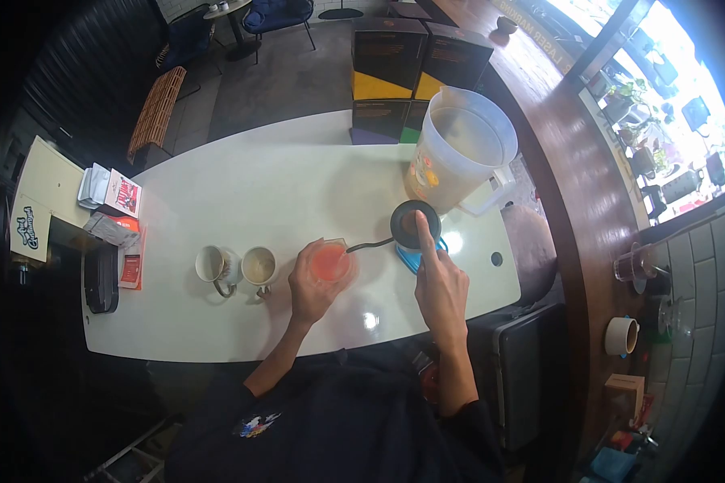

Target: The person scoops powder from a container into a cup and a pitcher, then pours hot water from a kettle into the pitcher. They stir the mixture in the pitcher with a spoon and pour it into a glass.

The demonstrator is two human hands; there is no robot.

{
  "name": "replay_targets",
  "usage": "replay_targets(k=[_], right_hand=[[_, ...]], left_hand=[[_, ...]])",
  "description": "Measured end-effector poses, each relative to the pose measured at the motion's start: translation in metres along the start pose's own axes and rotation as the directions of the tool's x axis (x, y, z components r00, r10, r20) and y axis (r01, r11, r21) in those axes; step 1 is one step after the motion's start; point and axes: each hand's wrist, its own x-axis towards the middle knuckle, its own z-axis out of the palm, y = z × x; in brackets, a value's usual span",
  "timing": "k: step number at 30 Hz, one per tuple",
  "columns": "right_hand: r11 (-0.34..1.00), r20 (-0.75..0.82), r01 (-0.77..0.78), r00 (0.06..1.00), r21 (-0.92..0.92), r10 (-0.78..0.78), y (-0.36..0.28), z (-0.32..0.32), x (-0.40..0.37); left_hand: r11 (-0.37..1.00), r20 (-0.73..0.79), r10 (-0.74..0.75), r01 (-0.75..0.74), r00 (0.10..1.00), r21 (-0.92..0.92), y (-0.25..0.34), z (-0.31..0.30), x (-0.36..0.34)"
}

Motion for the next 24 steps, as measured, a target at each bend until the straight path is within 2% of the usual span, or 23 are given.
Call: replay_targets(k=[24], right_hand=[[1.000,0.004,-0.006,1.000,0.021,0.006,-0.0010,0.0037,0.0020]], left_hand=[[1.000,-0.010,-0.007,0.007,1.000,-0.011,-0.0098,0.0044,-0.0024]])
